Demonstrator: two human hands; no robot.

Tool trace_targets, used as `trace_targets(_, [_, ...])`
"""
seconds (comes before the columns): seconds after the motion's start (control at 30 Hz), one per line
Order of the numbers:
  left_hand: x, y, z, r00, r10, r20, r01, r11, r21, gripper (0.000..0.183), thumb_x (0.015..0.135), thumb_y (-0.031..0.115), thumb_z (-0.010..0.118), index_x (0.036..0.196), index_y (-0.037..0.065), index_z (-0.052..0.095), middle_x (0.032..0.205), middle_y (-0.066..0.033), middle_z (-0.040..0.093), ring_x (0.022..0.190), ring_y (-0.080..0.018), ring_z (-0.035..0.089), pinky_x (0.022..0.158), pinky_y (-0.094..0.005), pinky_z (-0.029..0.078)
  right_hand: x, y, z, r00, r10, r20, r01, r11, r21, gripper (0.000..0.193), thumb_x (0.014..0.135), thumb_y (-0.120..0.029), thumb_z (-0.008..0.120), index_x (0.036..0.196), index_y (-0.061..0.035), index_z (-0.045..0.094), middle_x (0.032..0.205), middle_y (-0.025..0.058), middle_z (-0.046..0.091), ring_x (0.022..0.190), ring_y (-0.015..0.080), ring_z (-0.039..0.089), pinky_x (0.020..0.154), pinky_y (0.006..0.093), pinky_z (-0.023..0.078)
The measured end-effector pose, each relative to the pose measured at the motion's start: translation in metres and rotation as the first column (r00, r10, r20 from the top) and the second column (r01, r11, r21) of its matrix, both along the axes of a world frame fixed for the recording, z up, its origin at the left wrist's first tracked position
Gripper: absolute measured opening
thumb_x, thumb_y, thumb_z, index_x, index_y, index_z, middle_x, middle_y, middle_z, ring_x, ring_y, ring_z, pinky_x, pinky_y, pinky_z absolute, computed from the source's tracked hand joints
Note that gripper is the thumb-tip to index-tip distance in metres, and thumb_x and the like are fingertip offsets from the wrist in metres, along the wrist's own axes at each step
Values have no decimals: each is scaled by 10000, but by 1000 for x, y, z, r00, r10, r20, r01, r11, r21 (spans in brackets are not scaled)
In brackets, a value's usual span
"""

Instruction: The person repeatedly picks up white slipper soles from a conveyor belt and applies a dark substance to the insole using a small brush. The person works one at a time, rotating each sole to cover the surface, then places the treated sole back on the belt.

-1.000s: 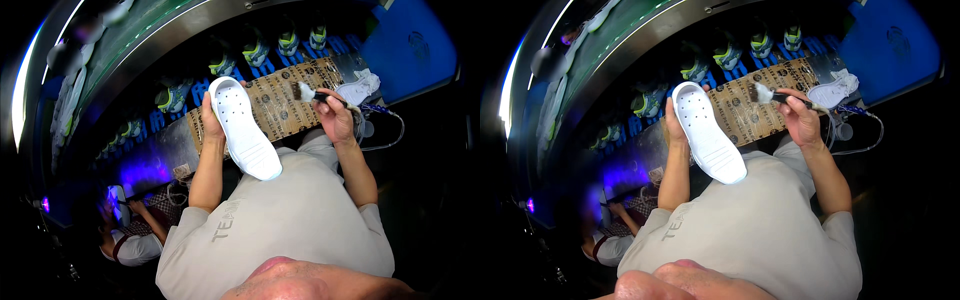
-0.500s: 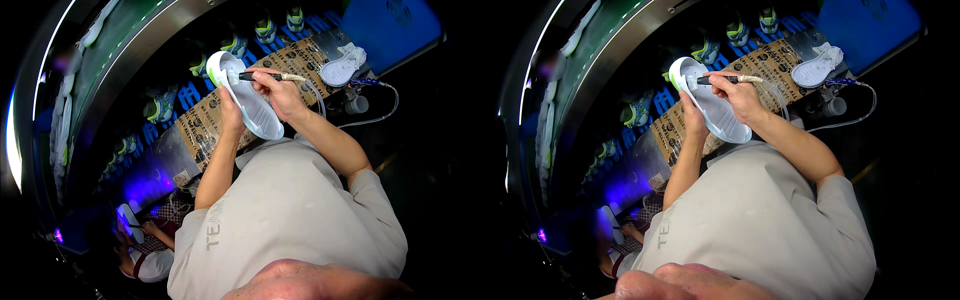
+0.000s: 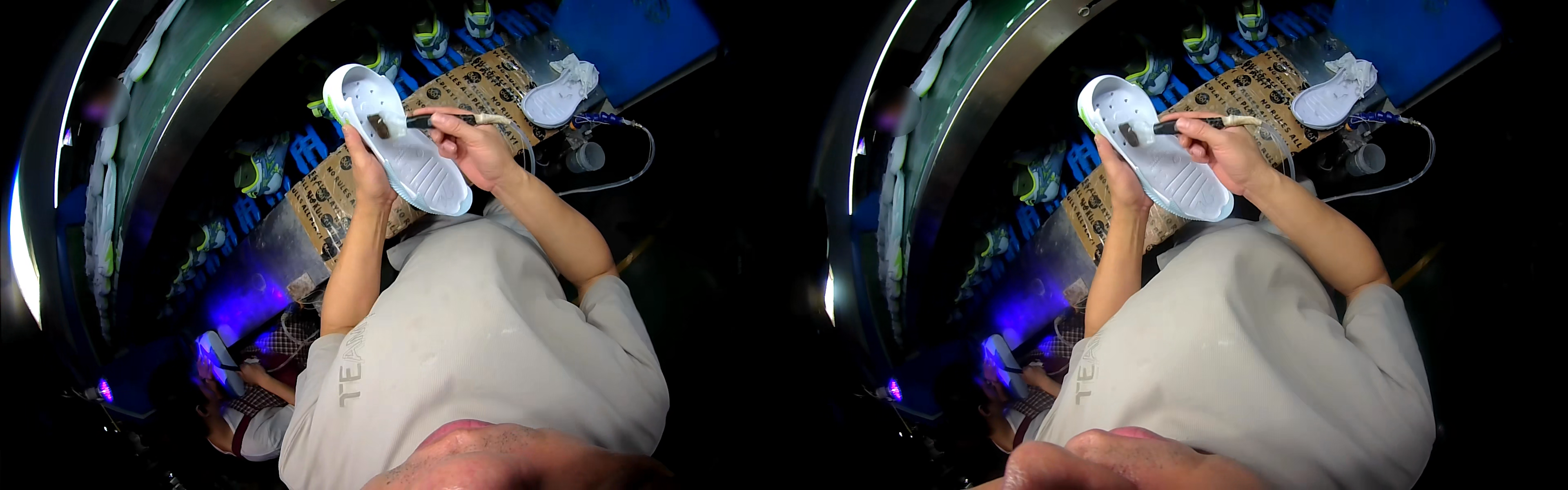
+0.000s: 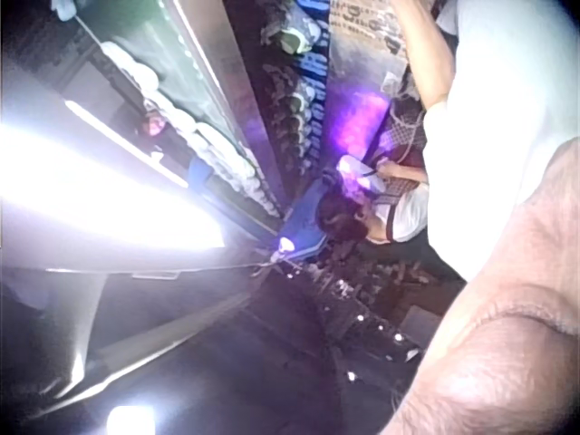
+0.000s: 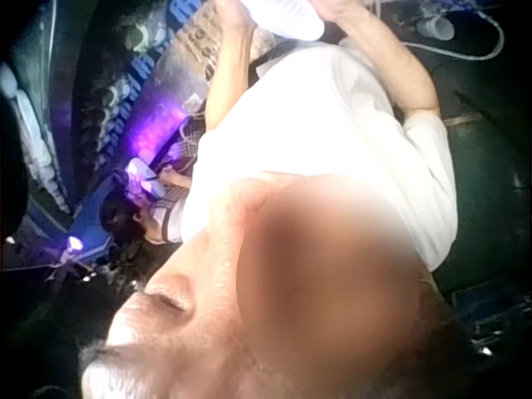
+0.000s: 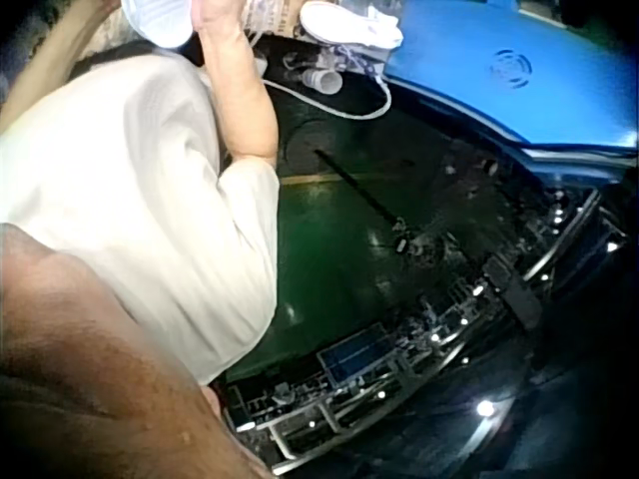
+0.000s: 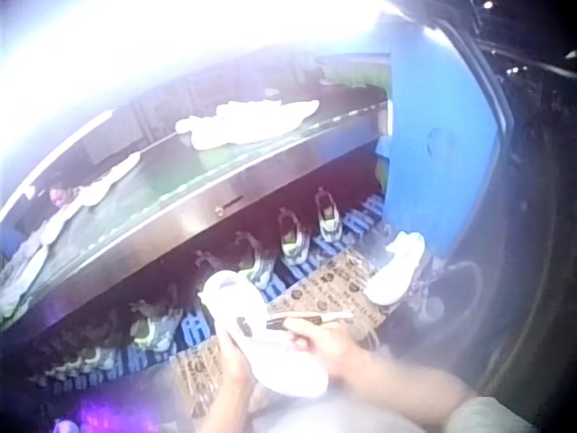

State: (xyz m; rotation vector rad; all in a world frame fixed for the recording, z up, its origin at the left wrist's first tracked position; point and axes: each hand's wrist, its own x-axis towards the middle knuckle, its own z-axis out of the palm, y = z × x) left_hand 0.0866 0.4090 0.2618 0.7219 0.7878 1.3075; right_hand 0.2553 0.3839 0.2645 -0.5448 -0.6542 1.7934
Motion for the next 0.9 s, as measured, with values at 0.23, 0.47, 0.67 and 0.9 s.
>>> trace_targets(0.23, [-4, 7, 11, 969, -161, 185, 150, 986, 72, 736, 1015, 639, 170, 1401, 78, 451, 1161, -178, 641, 1019, -312, 644, 930, -427, 529, 12, -11, 12, 992, 45, 118, -42, 999, -31, 315, 990, -153, 596, 1261, 1, 646, 776, -21, 541, 559, 4, 351, 469, 161, 263])
trace_targets(0.47, [-21, 30, 26, 940, -242, 240, 214, 967, 135, 806, 982, 696, 132, 1388, 78, 453, 1164, -189, 620, 1031, -329, 631, 910, -498, 535, 23, -17, 25, 991, 105, 84, -102, 994, -34, 312, 980, -146, 613, 1240, 20, 658, 767, -14, 533, 517, 4, 320, 433, 179, 209])
trace_targets(0.67, [-30, 43, 53, 835, -441, 327, 364, 891, 272, 824, 975, 703, 105, 1384, 82, 460, 1153, -184, 614, 1041, -327, 623, 980, -566, 503, 31, -30, 31, 916, 158, 369, -224, 964, 145, 278, 961, -167, 655, 1184, -9, 703, 686, -53, 535, 504, 1, 328, 439, 178, 218])
trace_targets(0.9, [-36, 66, 77, 814, -565, 134, 516, 810, 279, 903, 982, 698, 89, 1398, -17, 450, 1176, -237, 633, 1028, -346, 684, 865, -518, 596, 40, -24, 57, 695, 71, 715, -504, 757, 416, 294, 822, -150, 758, 1107, -75, 765, 835, 62, 709, 746, 137, 612, 667, 267, 475])
